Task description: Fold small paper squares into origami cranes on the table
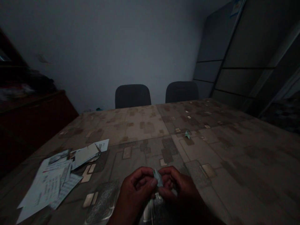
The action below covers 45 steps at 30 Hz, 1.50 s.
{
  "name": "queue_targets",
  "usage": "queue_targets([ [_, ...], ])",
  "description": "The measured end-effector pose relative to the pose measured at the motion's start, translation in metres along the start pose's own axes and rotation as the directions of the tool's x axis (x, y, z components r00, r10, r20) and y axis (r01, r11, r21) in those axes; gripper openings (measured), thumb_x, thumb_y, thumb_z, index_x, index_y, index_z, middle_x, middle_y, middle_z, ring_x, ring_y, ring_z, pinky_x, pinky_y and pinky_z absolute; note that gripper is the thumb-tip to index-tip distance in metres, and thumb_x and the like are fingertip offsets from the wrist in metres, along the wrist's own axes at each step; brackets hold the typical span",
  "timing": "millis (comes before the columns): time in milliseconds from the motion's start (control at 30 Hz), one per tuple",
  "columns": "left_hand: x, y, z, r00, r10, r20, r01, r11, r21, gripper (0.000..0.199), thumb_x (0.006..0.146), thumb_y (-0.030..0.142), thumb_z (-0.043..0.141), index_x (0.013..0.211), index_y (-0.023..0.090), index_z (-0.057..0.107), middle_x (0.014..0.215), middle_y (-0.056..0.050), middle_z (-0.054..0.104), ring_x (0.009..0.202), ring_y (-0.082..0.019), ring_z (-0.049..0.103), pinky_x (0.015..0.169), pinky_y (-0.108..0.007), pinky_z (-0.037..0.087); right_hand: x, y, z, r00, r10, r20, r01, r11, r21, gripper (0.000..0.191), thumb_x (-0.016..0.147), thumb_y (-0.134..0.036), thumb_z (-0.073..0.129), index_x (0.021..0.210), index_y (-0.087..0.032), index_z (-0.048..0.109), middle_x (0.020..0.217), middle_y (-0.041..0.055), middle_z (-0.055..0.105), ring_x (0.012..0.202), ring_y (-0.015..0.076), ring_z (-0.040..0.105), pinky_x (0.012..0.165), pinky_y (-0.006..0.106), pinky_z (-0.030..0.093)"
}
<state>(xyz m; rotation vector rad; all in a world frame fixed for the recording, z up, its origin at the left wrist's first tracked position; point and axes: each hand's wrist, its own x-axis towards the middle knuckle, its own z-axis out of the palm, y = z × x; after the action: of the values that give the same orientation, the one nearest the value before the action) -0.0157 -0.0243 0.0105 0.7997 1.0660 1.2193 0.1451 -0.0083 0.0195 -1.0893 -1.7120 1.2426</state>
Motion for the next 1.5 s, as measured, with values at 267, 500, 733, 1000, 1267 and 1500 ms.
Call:
queue_targets([
  [267,0.0,-0.002,0.0,0.999,0.02,-0.028,-0.02,1.0,-0.006,0.023,0.064,0.031,0.082,0.077,0.016,0.071,0.063,-0.003,0.07,0.058,-0.016,0.063,0.056,-0.025,0.048,-0.001,0.008,0.001,0.999,0.021,0.051,-0.029,0.985,0.167,0.028,0.076,-0.027,0.062,0.102,-0.017,0.063,0.077,0.003,0.066,0.068,0.016,0.059,0.063,0.027,0.045],
  [500,-0.003,0.008,0.006,0.998,0.025,-0.05,-0.023,0.999,0.04,0.021,0.065,0.031,0.081,0.073,0.015,0.071,0.056,0.0,0.065,0.052,-0.011,0.057,0.05,-0.02,0.045,-0.001,0.011,0.003,0.993,0.046,0.109,-0.075,0.956,0.284,0.032,0.078,-0.029,0.061,0.106,-0.015,0.061,0.081,0.0065,0.068,0.072,0.0191,0.064,0.065,0.03,0.046],
  [733,-0.006,0.006,0.008,0.992,0.082,-0.095,-0.07,0.99,0.122,0.015,0.068,0.028,0.076,0.071,0.015,0.07,0.058,-0.002,0.066,0.055,-0.013,0.057,0.054,-0.022,0.045,-0.002,0.006,0.001,0.99,0.001,0.143,-0.041,0.961,0.274,0.031,0.085,-0.039,0.053,0.104,-0.015,0.059,0.078,0.0062,0.068,0.067,0.0171,0.062,0.063,0.029,0.046],
  [1000,-0.007,-0.001,0.005,0.992,0.097,-0.085,-0.074,0.968,0.241,0.016,0.068,0.028,0.074,0.078,0.016,0.069,0.063,-0.001,0.065,0.056,-0.014,0.058,0.053,-0.022,0.044,-0.003,0.006,0.004,0.994,0.036,0.099,-0.053,0.983,0.175,0.023,0.085,-0.036,0.052,0.096,-0.016,0.056,0.069,0.0022,0.063,0.06,0.0146,0.059,0.057,0.025,0.043],
  [1267,-0.006,-0.004,0.006,0.99,0.104,-0.093,-0.086,0.981,0.176,0.022,0.067,0.03,0.076,0.082,0.018,0.065,0.063,0.003,0.059,0.052,-0.01,0.051,0.048,-0.019,0.038,-0.004,0.005,0.006,0.994,0.061,0.091,-0.079,0.973,0.215,0.024,0.086,-0.039,0.05,0.09,-0.016,0.055,0.064,0.002,0.063,0.06,0.0155,0.059,0.058,0.025,0.043],
  [1500,-0.007,-0.007,0.004,0.998,0.041,-0.04,-0.037,0.995,0.092,0.025,0.064,0.035,0.081,0.07,0.016,0.066,0.054,0.002,0.059,0.049,-0.01,0.052,0.047,-0.019,0.037,-0.003,0.006,0.005,0.99,0.113,0.088,-0.13,0.966,0.224,0.034,0.082,-0.051,0.052,0.079,-0.017,0.052,0.063,0.0011,0.06,0.057,0.0149,0.056,0.055,0.024,0.039],
])
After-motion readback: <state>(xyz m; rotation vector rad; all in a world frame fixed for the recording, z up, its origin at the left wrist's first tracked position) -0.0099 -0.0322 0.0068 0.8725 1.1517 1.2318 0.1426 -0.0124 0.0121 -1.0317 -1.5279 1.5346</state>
